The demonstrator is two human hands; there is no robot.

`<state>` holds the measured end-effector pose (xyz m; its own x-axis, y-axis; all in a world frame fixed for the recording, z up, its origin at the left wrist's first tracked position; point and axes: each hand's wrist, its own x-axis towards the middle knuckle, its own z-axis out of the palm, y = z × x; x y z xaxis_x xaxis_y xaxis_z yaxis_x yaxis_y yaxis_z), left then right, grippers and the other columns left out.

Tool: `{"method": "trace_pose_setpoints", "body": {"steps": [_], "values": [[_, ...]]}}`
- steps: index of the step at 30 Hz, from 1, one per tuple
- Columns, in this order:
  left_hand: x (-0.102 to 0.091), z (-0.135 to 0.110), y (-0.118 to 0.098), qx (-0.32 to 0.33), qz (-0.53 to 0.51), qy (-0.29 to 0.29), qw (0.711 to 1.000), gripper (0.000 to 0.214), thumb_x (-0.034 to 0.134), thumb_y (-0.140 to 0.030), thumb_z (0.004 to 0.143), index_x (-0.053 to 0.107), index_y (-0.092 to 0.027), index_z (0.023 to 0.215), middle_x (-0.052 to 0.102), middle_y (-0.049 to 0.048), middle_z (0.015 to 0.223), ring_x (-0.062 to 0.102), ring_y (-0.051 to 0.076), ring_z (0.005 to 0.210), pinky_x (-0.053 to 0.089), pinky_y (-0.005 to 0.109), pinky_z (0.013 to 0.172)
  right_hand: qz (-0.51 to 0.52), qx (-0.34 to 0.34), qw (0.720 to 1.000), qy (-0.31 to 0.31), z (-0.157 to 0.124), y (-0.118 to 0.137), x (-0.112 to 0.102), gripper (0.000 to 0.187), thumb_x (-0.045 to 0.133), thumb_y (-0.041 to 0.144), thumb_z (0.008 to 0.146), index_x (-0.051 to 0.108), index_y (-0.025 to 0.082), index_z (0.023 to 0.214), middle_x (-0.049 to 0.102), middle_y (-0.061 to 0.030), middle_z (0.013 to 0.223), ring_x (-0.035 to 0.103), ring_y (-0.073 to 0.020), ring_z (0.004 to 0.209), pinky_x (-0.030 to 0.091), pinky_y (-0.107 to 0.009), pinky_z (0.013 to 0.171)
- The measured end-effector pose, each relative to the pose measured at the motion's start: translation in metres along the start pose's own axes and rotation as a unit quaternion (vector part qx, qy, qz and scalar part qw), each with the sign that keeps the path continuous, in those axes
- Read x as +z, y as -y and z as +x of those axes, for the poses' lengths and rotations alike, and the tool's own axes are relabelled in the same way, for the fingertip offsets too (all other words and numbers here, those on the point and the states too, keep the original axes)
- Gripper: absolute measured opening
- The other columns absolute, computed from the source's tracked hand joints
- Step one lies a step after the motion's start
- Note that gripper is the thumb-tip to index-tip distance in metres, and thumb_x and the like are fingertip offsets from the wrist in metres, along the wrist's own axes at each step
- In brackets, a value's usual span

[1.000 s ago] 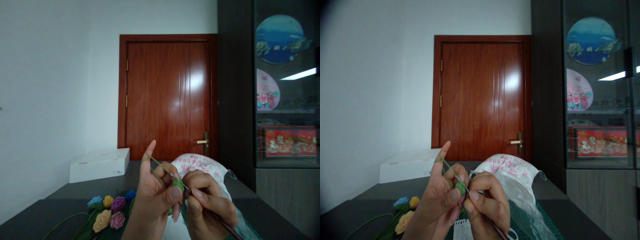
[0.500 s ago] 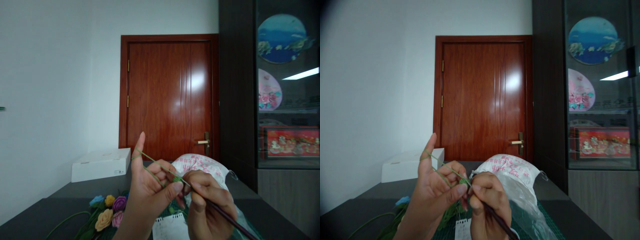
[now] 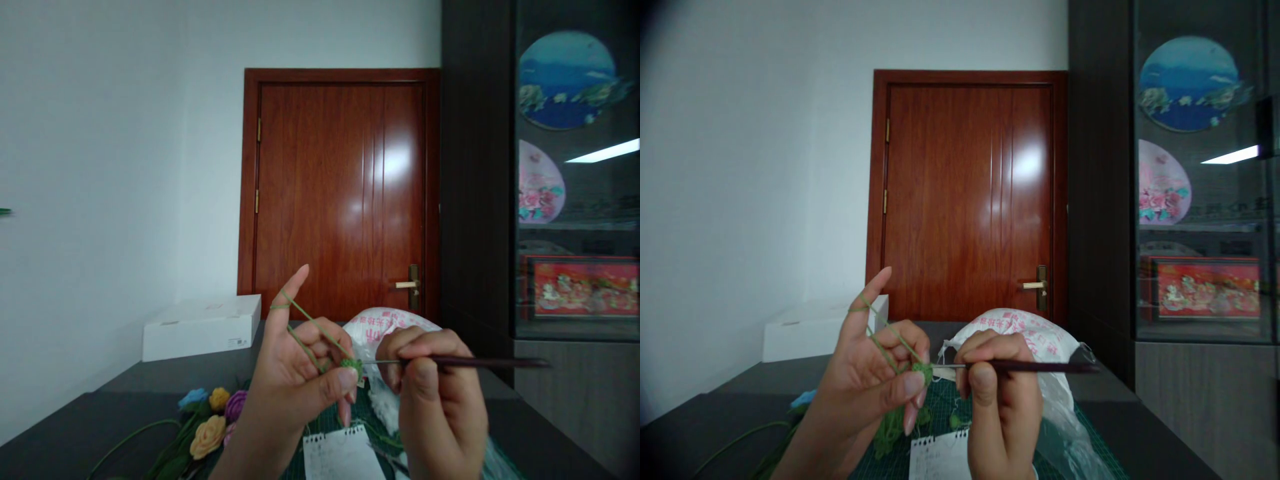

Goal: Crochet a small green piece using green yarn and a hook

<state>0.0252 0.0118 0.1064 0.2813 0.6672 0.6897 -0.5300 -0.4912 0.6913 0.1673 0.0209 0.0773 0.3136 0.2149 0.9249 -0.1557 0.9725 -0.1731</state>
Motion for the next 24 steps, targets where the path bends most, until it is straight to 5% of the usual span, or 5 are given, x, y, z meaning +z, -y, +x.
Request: {"method": "trace_pose_setpoints", "body": {"steps": [4, 10, 16, 24], "values": [[-0.009, 0.002, 0.002, -0.007, -0.043, 0.044, 0.998, 0.114, 0.078, -0.007, 0.084, 0.004, -0.047, 0.160, 0.070, -0.0017, 0.090, 0.065, 0.009, 0.057, 0.056, 0.014, 0.046, 0.131, 0.155, 0.979, -0.009, -0.002, -0.001, 0.007, 0.024, 0.046, 0.029, 0.108, 0.060, 0.023, 0.089, 0.053, 0.0041, 0.066, 0.048, -0.0100, 0.056, 0.041, -0.023, 0.054], [-0.011, 0.004, 0.008, -0.013, -0.097, 0.055, 0.994, 0.104, 0.078, -0.005, 0.083, 0.017, -0.043, 0.159, 0.071, -0.0005, 0.090, 0.068, 0.010, 0.058, 0.056, 0.012, 0.045, 0.260, 0.289, 0.921, -0.026, 0.004, 0.003, 0.013, 0.029, 0.058, 0.034, 0.102, 0.054, 0.022, 0.076, 0.050, 0.0050, 0.060, 0.042, -0.0089, 0.049, 0.040, -0.021, 0.050], [-0.011, 0.006, 0.016, -0.057, -0.179, 0.078, 0.979, 0.092, 0.075, -0.005, 0.085, 0.026, -0.032, 0.158, 0.070, 0.0015, 0.090, 0.066, 0.010, 0.056, 0.054, 0.011, 0.042, 0.282, 0.357, 0.890, -0.006, 0.003, -0.001, 0.012, 0.032, 0.067, 0.043, 0.096, 0.057, 0.020, 0.076, 0.053, 0.0041, 0.060, 0.038, -0.0074, 0.048, 0.031, -0.018, 0.045], [-0.016, 0.009, 0.009, -0.036, -0.119, 0.044, 0.991, 0.119, 0.075, -0.001, 0.083, -0.003, -0.042, 0.162, 0.072, 0.0014, 0.090, 0.067, 0.012, 0.051, 0.052, 0.013, 0.038, 0.277, 0.386, 0.878, 0.054, 0.006, -0.009, 0.010, 0.032, 0.072, 0.040, 0.093, 0.054, 0.020, 0.077, 0.058, 0.0051, 0.058, 0.039, -0.0051, 0.045, 0.029, -0.018, 0.046]]}}
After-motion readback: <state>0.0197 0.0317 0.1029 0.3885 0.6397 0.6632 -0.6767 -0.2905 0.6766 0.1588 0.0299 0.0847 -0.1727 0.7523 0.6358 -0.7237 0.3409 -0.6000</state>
